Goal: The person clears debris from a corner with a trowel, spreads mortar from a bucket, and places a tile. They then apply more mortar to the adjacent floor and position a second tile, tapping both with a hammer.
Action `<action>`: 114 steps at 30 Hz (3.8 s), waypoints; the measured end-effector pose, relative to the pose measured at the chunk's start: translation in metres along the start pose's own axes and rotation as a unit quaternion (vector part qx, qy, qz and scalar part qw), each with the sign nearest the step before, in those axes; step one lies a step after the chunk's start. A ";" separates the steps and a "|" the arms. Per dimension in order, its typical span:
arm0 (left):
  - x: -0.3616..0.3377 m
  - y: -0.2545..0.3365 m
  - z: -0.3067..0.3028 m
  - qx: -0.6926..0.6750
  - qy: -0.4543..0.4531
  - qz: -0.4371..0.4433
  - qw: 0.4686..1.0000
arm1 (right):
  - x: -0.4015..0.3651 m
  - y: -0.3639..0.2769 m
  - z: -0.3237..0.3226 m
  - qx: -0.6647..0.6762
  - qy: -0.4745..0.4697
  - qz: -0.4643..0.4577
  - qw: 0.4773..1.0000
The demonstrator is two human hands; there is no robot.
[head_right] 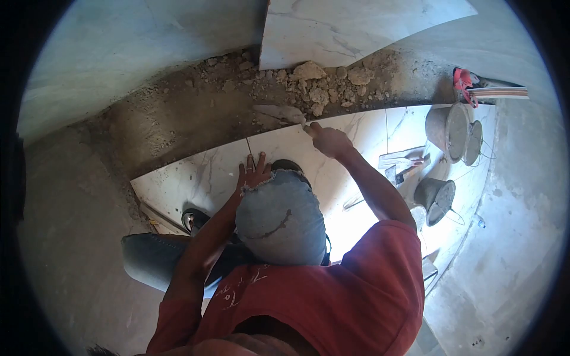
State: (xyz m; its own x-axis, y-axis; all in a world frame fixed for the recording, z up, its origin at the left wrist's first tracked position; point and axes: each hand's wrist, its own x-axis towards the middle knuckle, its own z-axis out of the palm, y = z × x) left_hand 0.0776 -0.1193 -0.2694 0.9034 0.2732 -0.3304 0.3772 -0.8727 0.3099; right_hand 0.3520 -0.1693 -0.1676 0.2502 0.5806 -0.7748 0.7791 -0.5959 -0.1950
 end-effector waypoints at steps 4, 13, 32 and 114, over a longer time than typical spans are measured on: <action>-0.005 0.005 -0.004 -0.018 -0.008 0.000 1.000 | -0.007 -0.005 0.007 0.053 0.126 -0.040 0.990; -0.004 0.004 0.010 -0.025 0.010 -0.010 1.000 | -0.006 -0.003 0.012 0.020 0.114 -0.085 0.990; -0.004 0.002 -0.009 -0.063 -0.007 -0.008 0.998 | -0.020 -0.029 -0.010 0.006 0.049 -0.022 0.999; 0.004 -0.001 -0.013 -0.080 -0.066 -0.030 0.994 | 0.008 0.029 0.007 0.027 0.018 0.054 0.998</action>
State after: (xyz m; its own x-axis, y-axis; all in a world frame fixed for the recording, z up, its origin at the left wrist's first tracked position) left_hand 0.0836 -0.1116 -0.2594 0.8479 0.2585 -0.4628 0.4668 -0.7778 0.4208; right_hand 0.3725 -0.1858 -0.1838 0.3523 0.5313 -0.7704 0.7150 -0.6840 -0.1447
